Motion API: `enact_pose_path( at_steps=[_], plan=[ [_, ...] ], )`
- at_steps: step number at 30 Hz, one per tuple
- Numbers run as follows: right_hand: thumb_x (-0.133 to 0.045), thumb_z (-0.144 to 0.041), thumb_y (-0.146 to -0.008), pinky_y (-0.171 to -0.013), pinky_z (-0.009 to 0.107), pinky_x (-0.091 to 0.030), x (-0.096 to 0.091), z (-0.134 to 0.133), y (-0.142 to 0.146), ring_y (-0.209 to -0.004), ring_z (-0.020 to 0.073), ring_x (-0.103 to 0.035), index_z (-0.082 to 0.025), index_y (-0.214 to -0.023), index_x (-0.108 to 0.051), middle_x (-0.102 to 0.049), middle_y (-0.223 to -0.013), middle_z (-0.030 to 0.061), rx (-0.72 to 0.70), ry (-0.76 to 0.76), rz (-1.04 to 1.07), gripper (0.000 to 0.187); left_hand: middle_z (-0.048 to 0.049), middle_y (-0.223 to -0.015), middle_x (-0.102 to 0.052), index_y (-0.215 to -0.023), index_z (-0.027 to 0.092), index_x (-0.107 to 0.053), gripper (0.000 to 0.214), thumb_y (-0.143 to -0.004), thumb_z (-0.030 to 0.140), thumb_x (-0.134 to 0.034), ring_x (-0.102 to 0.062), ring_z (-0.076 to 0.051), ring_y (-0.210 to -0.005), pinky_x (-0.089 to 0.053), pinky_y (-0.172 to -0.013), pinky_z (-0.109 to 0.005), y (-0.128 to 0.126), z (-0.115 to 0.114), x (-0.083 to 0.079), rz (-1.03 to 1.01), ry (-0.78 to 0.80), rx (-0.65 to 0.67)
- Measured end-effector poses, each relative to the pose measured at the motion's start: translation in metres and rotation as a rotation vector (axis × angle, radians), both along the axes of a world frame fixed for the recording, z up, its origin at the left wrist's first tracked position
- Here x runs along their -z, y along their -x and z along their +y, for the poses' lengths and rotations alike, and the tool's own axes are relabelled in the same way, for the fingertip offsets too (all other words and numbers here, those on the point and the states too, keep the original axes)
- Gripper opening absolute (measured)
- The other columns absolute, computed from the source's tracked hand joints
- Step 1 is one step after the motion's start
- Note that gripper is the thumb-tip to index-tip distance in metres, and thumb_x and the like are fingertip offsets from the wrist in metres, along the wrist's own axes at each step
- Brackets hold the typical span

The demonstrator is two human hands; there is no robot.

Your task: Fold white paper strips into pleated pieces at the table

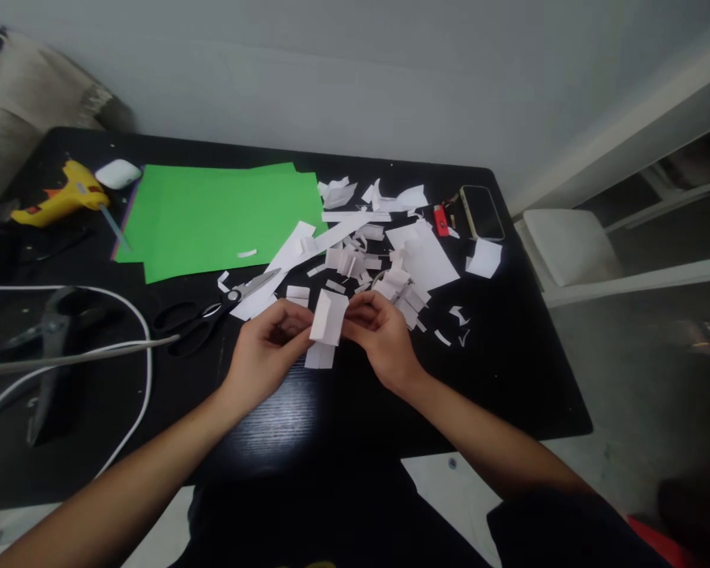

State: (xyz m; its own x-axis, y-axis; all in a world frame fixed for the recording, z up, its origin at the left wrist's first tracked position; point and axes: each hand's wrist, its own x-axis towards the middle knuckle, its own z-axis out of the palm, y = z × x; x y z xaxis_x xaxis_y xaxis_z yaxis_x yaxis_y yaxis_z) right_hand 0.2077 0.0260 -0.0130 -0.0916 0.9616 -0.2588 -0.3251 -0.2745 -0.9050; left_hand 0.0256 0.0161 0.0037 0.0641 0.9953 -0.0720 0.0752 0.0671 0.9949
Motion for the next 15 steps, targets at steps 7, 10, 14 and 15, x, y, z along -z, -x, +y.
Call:
enact_pose_path(
  at_steps=[7,10,14,15],
  plan=[
    [-0.093,-0.029,-0.066,-0.083,0.033,-0.064,-0.0072,-0.0062,0.0044,-0.083,0.0187,-0.078,-0.025,-0.087,-0.06,-0.077,-0.084,-0.0033,0.005,-0.02,-0.059,0.04,-0.0007,-0.073,-0.071,-0.077,0.019,-0.07,0.016,-0.079,0.029,-0.083,-0.061,-0.014,-0.063,-0.049,-0.058,-0.024,0.0037,-0.0013,0.0016,0.032,-0.005,-0.003],
    [-0.092,-0.031,-0.069,-0.084,0.035,-0.064,-0.0075,-0.0072,0.0046,-0.084,0.0197,-0.078,-0.025,-0.089,-0.059,-0.077,-0.085,-0.0028,-0.001,-0.038,-0.095,0.039,-0.0014,-0.075,-0.072,-0.079,0.019,-0.07,0.015,-0.08,0.029,-0.082,-0.062,-0.013,-0.063,-0.048,-0.057,-0.024,0.0033,-0.0026,0.002,0.055,-0.018,-0.018],
    [-0.09,-0.03,-0.071,-0.086,0.035,-0.062,-0.0056,-0.0066,0.0033,-0.088,0.0201,-0.076,-0.027,-0.103,-0.061,-0.076,-0.088,-0.0021,-0.044,-0.1,-0.119,0.044,-0.0009,-0.075,-0.071,-0.081,0.019,-0.066,0.017,-0.082,0.029,-0.08,-0.062,-0.012,-0.062,-0.05,-0.056,-0.023,0.0005,-0.0032,0.001,0.04,-0.071,-0.057],
    [-0.09,-0.029,-0.071,-0.087,0.035,-0.062,-0.0053,-0.0064,0.003,-0.089,0.0202,-0.076,-0.027,-0.107,-0.062,-0.075,-0.089,-0.0019,-0.061,-0.116,-0.127,0.046,-0.0004,-0.075,-0.071,-0.083,0.019,-0.066,0.017,-0.083,0.029,-0.079,-0.063,-0.012,-0.062,-0.051,-0.057,-0.022,0.0002,-0.0032,0.0008,0.034,-0.087,-0.063]
  ],
)
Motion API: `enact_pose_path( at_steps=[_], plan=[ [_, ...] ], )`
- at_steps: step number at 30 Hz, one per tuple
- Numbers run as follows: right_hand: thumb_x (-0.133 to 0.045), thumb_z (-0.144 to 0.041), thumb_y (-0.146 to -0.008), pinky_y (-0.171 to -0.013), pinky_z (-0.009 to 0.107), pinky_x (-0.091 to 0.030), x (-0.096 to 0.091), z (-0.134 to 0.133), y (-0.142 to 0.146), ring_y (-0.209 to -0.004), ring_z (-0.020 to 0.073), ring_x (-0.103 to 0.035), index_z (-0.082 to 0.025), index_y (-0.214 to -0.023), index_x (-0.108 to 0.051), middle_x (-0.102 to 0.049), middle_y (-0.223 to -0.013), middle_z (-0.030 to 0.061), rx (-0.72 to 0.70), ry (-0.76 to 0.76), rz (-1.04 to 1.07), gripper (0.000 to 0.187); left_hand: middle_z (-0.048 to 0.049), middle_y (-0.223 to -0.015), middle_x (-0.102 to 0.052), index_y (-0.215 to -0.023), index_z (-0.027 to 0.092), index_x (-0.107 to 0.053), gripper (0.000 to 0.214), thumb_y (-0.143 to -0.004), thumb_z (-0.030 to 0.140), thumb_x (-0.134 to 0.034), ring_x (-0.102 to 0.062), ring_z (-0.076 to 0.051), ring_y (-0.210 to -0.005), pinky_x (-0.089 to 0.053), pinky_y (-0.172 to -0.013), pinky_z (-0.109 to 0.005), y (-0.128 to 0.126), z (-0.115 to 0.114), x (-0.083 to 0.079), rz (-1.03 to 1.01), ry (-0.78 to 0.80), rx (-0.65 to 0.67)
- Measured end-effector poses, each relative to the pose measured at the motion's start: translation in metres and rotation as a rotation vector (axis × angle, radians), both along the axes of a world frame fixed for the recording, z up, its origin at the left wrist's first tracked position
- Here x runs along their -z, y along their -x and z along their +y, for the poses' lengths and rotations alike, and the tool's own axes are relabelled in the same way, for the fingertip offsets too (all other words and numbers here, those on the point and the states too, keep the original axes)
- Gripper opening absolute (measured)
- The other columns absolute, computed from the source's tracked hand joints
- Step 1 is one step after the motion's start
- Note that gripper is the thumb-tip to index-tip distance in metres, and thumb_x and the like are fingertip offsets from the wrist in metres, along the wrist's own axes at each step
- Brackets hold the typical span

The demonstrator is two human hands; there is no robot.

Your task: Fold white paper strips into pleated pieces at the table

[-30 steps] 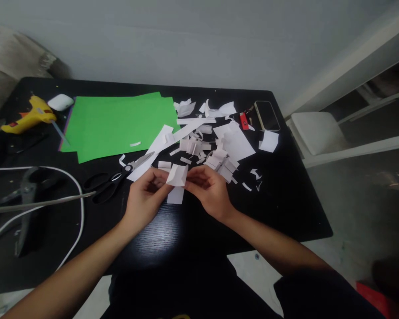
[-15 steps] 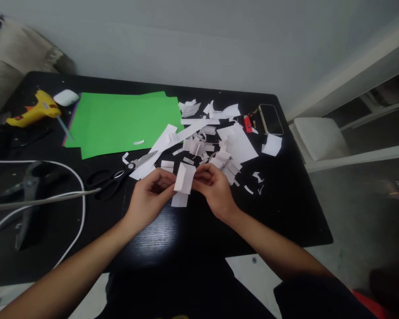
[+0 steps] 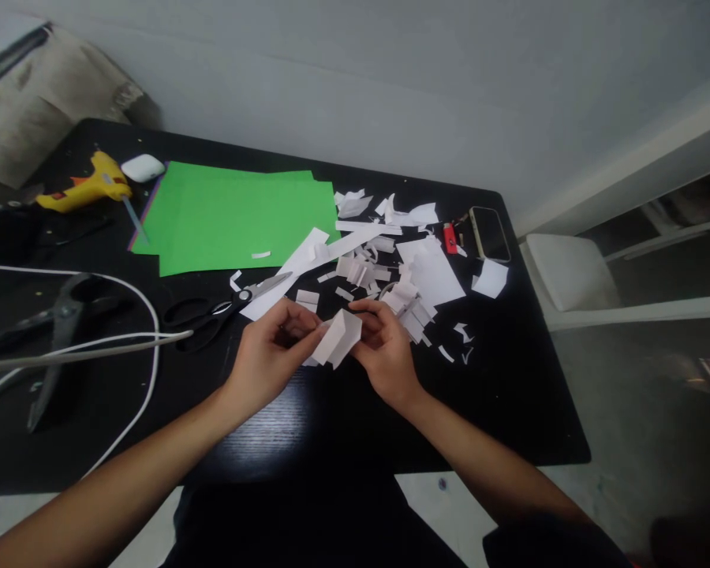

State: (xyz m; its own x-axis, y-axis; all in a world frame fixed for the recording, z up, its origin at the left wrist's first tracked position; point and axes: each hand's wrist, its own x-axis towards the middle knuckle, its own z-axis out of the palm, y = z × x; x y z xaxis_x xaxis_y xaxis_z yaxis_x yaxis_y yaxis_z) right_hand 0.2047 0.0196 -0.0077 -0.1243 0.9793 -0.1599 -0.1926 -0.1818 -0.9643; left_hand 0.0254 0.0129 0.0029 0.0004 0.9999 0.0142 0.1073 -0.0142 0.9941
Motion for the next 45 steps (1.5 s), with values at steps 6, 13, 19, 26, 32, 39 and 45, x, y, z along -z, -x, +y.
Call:
enact_pose_path(
  at_steps=[6,13,19,26,32,39,45],
  plan=[
    [-0.089,-0.025,-0.072,-0.084,0.035,-0.061,-0.001,0.001,-0.002,-0.086,0.0196,-0.074,-0.028,-0.117,-0.065,-0.076,-0.091,-0.0014,-0.067,-0.026,-0.002,0.051,-0.0003,-0.081,-0.074,-0.092,0.019,-0.069,0.014,-0.086,0.027,-0.079,-0.07,-0.012,-0.07,-0.058,-0.067,-0.023,0.002,-0.001,0.0,0.076,-0.083,0.02],
    [-0.089,-0.027,-0.071,-0.093,0.04,-0.061,-0.002,0.001,-0.005,-0.098,0.0234,-0.075,-0.026,-0.1,-0.069,-0.079,-0.099,0.0017,0.013,-0.025,-0.059,0.036,-0.0005,-0.077,-0.073,-0.088,0.02,-0.071,0.009,-0.087,0.026,-0.077,-0.069,-0.013,-0.066,-0.057,-0.062,-0.023,0.0,-0.002,-0.007,0.036,-0.06,0.035],
    [-0.09,-0.026,-0.071,-0.084,0.038,-0.063,-0.007,-0.002,-0.005,-0.089,0.022,-0.075,-0.027,-0.092,-0.072,-0.078,-0.091,0.0003,0.059,-0.081,-0.12,0.028,-0.0003,-0.079,-0.071,-0.091,0.02,-0.069,0.015,-0.082,0.025,-0.079,-0.067,-0.013,-0.069,-0.057,-0.064,-0.024,-0.002,0.0,-0.004,-0.147,0.038,0.022],
    [-0.089,-0.029,-0.071,-0.084,0.037,-0.062,-0.006,0.002,-0.006,-0.085,0.0219,-0.075,-0.026,-0.087,-0.077,-0.079,-0.085,-0.0004,-0.037,-0.05,-0.12,0.02,-0.0004,-0.076,-0.072,-0.09,0.018,-0.071,0.013,-0.082,0.023,-0.079,-0.066,-0.012,-0.065,-0.056,-0.06,-0.022,-0.002,0.0,-0.007,-0.176,0.056,0.022],
    [-0.086,-0.029,-0.073,-0.077,0.037,-0.062,-0.007,0.001,-0.008,-0.078,0.0228,-0.075,-0.026,-0.08,-0.08,-0.08,-0.08,0.0007,-0.035,-0.016,-0.182,0.01,0.0,-0.071,-0.071,-0.083,0.019,-0.072,0.012,-0.08,0.026,-0.081,-0.063,-0.012,-0.058,-0.05,-0.051,-0.021,-0.001,0.0,-0.011,-0.15,0.083,0.023],
    [-0.082,-0.024,-0.078,-0.082,0.038,-0.062,-0.007,0.0,-0.008,-0.085,0.023,-0.076,-0.028,-0.081,-0.081,-0.081,-0.086,0.0006,-0.037,-0.078,-0.161,0.005,-0.0004,-0.073,-0.072,-0.081,0.019,-0.073,0.013,-0.078,0.026,-0.084,-0.066,-0.013,-0.063,-0.053,-0.057,-0.023,0.002,0.002,-0.012,-0.261,0.149,0.096],
    [-0.084,-0.022,-0.078,-0.077,0.032,-0.06,-0.002,0.0,-0.012,-0.085,0.0195,-0.073,-0.03,-0.081,-0.082,-0.079,-0.09,-0.0008,-0.09,-0.05,-0.019,0.009,-0.0011,-0.08,-0.071,-0.087,0.02,-0.074,0.014,-0.08,0.026,-0.084,-0.067,-0.014,-0.071,-0.056,-0.067,-0.026,0.005,0.004,-0.005,-0.488,0.263,0.268]
  ],
)
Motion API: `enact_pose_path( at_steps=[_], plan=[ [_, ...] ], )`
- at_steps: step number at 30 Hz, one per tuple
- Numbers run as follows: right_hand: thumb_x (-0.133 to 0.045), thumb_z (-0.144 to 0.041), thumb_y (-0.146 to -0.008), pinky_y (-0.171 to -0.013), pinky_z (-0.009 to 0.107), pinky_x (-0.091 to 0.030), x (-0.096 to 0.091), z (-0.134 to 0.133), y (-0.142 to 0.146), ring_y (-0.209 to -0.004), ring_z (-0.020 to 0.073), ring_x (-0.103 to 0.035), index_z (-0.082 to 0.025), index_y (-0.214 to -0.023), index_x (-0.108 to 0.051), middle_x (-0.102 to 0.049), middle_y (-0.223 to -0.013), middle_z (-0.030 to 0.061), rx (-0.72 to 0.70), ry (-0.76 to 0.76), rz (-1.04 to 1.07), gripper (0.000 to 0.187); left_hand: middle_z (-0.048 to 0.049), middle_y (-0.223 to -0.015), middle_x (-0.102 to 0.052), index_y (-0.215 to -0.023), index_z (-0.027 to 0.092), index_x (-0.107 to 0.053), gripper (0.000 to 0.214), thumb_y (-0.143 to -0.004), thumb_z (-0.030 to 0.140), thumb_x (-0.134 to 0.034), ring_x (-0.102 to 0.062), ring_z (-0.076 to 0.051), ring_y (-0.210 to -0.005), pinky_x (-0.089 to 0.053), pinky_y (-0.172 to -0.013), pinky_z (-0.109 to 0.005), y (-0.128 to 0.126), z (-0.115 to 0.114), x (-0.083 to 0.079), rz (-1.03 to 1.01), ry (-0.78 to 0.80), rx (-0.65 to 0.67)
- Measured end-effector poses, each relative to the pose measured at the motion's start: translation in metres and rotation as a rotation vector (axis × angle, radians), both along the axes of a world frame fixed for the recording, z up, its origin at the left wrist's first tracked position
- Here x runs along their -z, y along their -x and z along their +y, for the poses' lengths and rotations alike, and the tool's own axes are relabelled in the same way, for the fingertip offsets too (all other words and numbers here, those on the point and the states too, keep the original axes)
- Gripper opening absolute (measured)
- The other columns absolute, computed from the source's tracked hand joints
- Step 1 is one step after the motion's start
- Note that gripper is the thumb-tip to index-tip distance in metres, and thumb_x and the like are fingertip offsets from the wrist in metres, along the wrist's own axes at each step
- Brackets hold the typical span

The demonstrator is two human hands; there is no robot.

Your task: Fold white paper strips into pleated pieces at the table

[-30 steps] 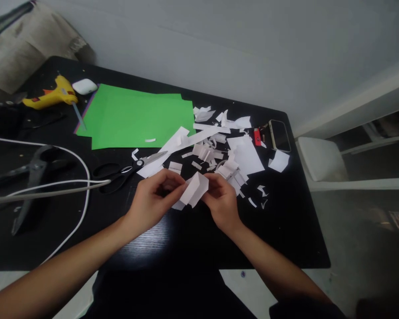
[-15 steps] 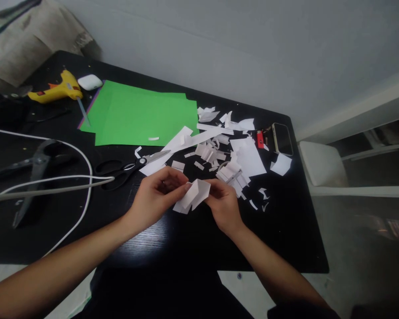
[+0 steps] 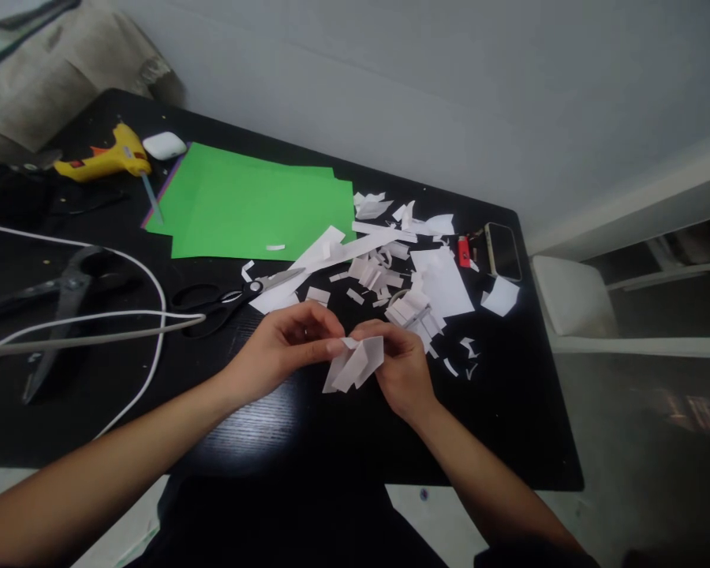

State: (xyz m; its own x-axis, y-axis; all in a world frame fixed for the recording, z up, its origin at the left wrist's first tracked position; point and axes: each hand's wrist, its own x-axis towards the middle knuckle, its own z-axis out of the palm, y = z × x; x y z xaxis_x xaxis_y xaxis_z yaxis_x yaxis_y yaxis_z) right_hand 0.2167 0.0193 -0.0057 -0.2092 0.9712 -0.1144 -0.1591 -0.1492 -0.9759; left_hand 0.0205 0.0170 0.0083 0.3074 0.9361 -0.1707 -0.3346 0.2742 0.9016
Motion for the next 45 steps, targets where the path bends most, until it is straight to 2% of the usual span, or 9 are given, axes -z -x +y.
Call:
enact_pose_path(
  at_steps=[4,9,15,18,25,30,37,41,45],
  plan=[
    [-0.084,-0.021,-0.08,-0.076,0.031,-0.059,-0.001,0.0,-0.002,-0.085,0.0183,-0.072,-0.032,-0.081,-0.082,-0.078,-0.09,-0.0014,-0.03,-0.025,0.024,0.01,-0.0031,-0.087,-0.07,-0.083,0.019,-0.071,0.017,-0.081,0.03,-0.085,-0.067,-0.015,-0.077,-0.056,-0.071,-0.028,0.0,-0.001,0.004,-0.068,0.055,0.079],
    [-0.084,-0.022,-0.08,-0.079,0.033,-0.06,-0.006,0.0,-0.003,-0.083,0.0186,-0.072,-0.031,-0.081,-0.082,-0.078,-0.088,-0.0007,-0.027,-0.055,-0.006,0.009,-0.0033,-0.088,-0.07,-0.086,0.02,-0.071,0.019,-0.083,0.033,-0.083,-0.066,-0.015,-0.078,-0.055,-0.071,-0.027,0.0,-0.002,0.007,-0.076,0.037,0.087],
    [-0.078,-0.013,-0.081,-0.08,0.03,-0.06,-0.013,0.0,-0.001,-0.084,0.0173,-0.074,-0.029,-0.082,-0.082,-0.078,-0.088,-0.0009,0.047,-0.147,-0.043,0.016,-0.0002,-0.077,-0.071,-0.089,0.019,-0.075,0.011,-0.088,0.03,-0.077,-0.064,-0.01,-0.067,-0.05,-0.062,-0.019,-0.001,-0.004,-0.002,0.209,-0.111,-0.058],
    [-0.076,-0.009,-0.083,-0.079,0.028,-0.06,-0.013,-0.002,0.001,-0.085,0.0159,-0.074,-0.029,-0.085,-0.083,-0.078,-0.09,-0.0011,0.073,-0.233,-0.088,0.021,-0.0008,-0.075,-0.073,-0.092,0.018,-0.076,0.012,-0.089,0.029,-0.075,-0.065,-0.011,-0.064,-0.049,-0.058,-0.019,-0.002,-0.005,-0.006,0.325,-0.138,-0.101],
    [-0.07,-0.006,-0.089,-0.083,0.03,-0.06,-0.01,-0.006,-0.001,-0.088,0.0149,-0.074,-0.033,-0.095,-0.083,-0.078,-0.097,-0.0013,0.057,-0.418,-0.187,0.03,-0.0006,-0.071,-0.074,-0.089,0.017,-0.074,0.007,-0.089,0.025,-0.073,-0.067,-0.012,-0.061,-0.051,-0.057,-0.02,-0.001,-0.01,-0.006,0.384,-0.228,-0.128],
    [-0.072,-0.006,-0.089,-0.081,0.031,-0.059,-0.013,-0.005,-0.002,-0.087,0.0156,-0.074,-0.033,-0.093,-0.083,-0.078,-0.095,-0.0013,0.042,-0.392,-0.132,0.03,-0.0003,-0.076,-0.074,-0.088,0.019,-0.076,0.003,-0.088,0.021,-0.076,-0.066,-0.011,-0.065,-0.051,-0.06,-0.019,0.002,-0.008,-0.004,0.271,-0.205,-0.089],
    [-0.083,-0.015,-0.083,-0.078,0.032,-0.057,-0.01,0.0,-0.003,-0.084,0.0168,-0.07,-0.033,-0.088,-0.084,-0.076,-0.087,-0.0004,-0.069,-0.247,0.09,0.019,-0.0053,-0.103,-0.076,-0.088,0.018,-0.074,0.01,-0.085,0.023,-0.082,-0.071,-0.016,-0.091,-0.057,-0.08,-0.025,0.003,-0.003,0.004,-0.168,0.028,0.123],
    [-0.084,-0.015,-0.083,-0.081,0.033,-0.054,-0.008,0.0,-0.004,-0.086,0.0171,-0.066,-0.034,-0.088,-0.084,-0.076,-0.084,-0.0006,-0.082,-0.257,0.083,0.02,-0.0072,-0.104,-0.079,-0.087,0.017,-0.072,0.015,-0.084,0.025,-0.084,-0.072,-0.016,-0.087,-0.056,-0.075,-0.024,0.001,-0.005,0.005,-0.283,0.134,0.168],
    [-0.083,-0.015,-0.082,-0.083,0.035,-0.053,-0.009,-0.001,-0.003,-0.088,0.0185,-0.066,-0.035,-0.089,-0.084,-0.077,-0.085,-0.0003,-0.074,-0.287,0.056,0.021,-0.0053,-0.097,-0.078,-0.086,0.017,-0.07,0.019,-0.082,0.027,-0.086,-0.072,-0.015,-0.083,-0.055,-0.07,-0.023,-0.001,-0.006,0.004,-0.311,0.192,0.161]
  ],
)
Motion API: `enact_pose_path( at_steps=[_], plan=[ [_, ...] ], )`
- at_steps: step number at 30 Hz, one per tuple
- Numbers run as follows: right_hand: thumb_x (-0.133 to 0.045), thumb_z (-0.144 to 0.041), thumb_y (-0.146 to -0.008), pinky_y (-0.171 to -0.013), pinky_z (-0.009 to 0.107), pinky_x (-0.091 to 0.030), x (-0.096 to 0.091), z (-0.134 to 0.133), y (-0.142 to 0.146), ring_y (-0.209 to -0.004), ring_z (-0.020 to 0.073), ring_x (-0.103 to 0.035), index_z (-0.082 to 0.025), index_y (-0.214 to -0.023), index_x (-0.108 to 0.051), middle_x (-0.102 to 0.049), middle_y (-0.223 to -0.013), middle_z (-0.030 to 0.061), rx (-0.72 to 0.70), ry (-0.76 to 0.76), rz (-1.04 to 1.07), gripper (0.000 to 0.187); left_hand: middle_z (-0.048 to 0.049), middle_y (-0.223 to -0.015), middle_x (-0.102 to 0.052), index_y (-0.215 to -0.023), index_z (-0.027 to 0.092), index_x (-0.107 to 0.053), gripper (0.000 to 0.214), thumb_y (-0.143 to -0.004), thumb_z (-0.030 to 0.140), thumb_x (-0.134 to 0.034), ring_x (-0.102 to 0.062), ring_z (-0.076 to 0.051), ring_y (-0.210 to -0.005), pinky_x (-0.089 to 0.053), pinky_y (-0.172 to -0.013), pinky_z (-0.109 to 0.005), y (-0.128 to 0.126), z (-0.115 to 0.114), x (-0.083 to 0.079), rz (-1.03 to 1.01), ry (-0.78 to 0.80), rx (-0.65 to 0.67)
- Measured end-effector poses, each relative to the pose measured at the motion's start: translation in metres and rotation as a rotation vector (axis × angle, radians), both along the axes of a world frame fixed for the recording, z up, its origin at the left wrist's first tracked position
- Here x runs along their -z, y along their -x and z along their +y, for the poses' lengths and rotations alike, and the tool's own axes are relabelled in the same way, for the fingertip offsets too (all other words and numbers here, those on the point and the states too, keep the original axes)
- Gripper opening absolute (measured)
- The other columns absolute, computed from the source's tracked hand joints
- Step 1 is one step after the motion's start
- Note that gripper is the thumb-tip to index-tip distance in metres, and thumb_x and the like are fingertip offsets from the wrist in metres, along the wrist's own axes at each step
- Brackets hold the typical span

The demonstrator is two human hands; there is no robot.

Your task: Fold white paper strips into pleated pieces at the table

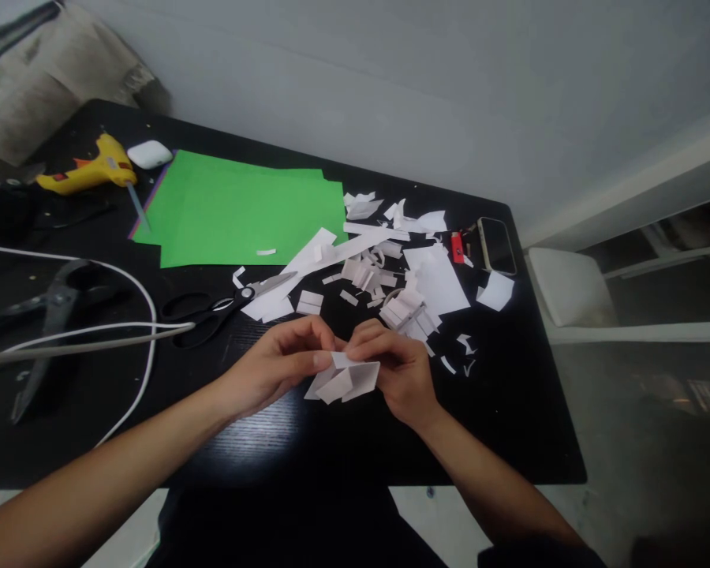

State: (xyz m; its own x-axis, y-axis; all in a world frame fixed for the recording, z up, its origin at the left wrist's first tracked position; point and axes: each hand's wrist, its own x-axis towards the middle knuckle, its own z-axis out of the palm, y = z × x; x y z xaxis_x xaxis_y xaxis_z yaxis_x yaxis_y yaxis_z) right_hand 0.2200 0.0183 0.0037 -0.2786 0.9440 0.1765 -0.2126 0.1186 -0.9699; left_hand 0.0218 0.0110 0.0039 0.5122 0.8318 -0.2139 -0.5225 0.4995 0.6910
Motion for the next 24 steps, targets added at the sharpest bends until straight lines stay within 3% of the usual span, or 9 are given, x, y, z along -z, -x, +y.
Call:
enact_pose_path(
  at_steps=[4,7,10,20,24],
  plan=[
    [-0.082,-0.012,-0.082,-0.085,0.034,-0.055,-0.0022,-0.0005,0.0006,-0.089,0.0187,-0.068,-0.034,-0.089,-0.084,-0.078,-0.085,-0.0004,0.029,-0.007,-0.008,0.023,-0.0028,-0.088,-0.074,-0.085,0.017,-0.069,0.019,-0.083,0.029,-0.085,-0.07,-0.015,-0.08,-0.054,-0.069,-0.023,-0.0007,0.0,-0.0007,0.082,-0.071,-0.058],
    [-0.078,-0.009,-0.084,-0.083,0.032,-0.057,-0.0036,-0.001,0.0005,-0.088,0.0174,-0.071,-0.032,-0.088,-0.084,-0.078,-0.087,-0.0009,0.07,0.031,-0.041,0.024,-0.0026,-0.087,-0.074,-0.088,0.018,-0.071,0.016,-0.086,0.03,-0.081,-0.069,-0.014,-0.078,-0.054,-0.07,-0.022,-0.0001,-0.0005,-0.003,0.293,-0.21,-0.129],
    [-0.076,-0.007,-0.084,-0.08,0.03,-0.058,-0.004,-0.0015,0.0007,-0.086,0.0163,-0.073,-0.031,-0.087,-0.083,-0.079,-0.089,-0.0013,0.128,0.044,-0.105,0.026,-0.0006,-0.076,-0.072,-0.091,0.017,-0.073,0.013,-0.09,0.03,-0.077,-0.065,-0.01,-0.066,-0.05,-0.06,-0.019,0.0009,-0.001,-0.0056,0.55,-0.33,-0.191],
    [-0.073,-0.008,-0.084,-0.076,0.031,-0.061,-0.0046,-0.0022,0.0013,-0.081,0.017,-0.074,-0.03,-0.085,-0.082,-0.08,-0.086,-0.0013,0.153,0.025,-0.222,0.023,-0.0023,-0.079,-0.078,-0.088,0.018,-0.075,0.01,-0.092,0.026,-0.07,-0.071,-0.014,-0.069,-0.053,-0.063,-0.022,0.0049,-0.0022,-0.0046,0.902,-0.707,-0.27],
    [-0.072,-0.006,-0.082,-0.075,0.03,-0.061,-0.0057,-0.002,0.0018,-0.08,0.017,-0.074,-0.03,-0.086,-0.082,-0.08,-0.086,-0.0015,0.159,0.041,-0.229,0.026,-0.0014,-0.077,-0.077,-0.086,0.019,-0.073,0.01,-0.093,0.024,-0.069,-0.07,-0.013,-0.068,-0.053,-0.062,-0.021,0.0045,-0.0025,-0.0041,0.957,-0.801,-0.304]
  ],
)
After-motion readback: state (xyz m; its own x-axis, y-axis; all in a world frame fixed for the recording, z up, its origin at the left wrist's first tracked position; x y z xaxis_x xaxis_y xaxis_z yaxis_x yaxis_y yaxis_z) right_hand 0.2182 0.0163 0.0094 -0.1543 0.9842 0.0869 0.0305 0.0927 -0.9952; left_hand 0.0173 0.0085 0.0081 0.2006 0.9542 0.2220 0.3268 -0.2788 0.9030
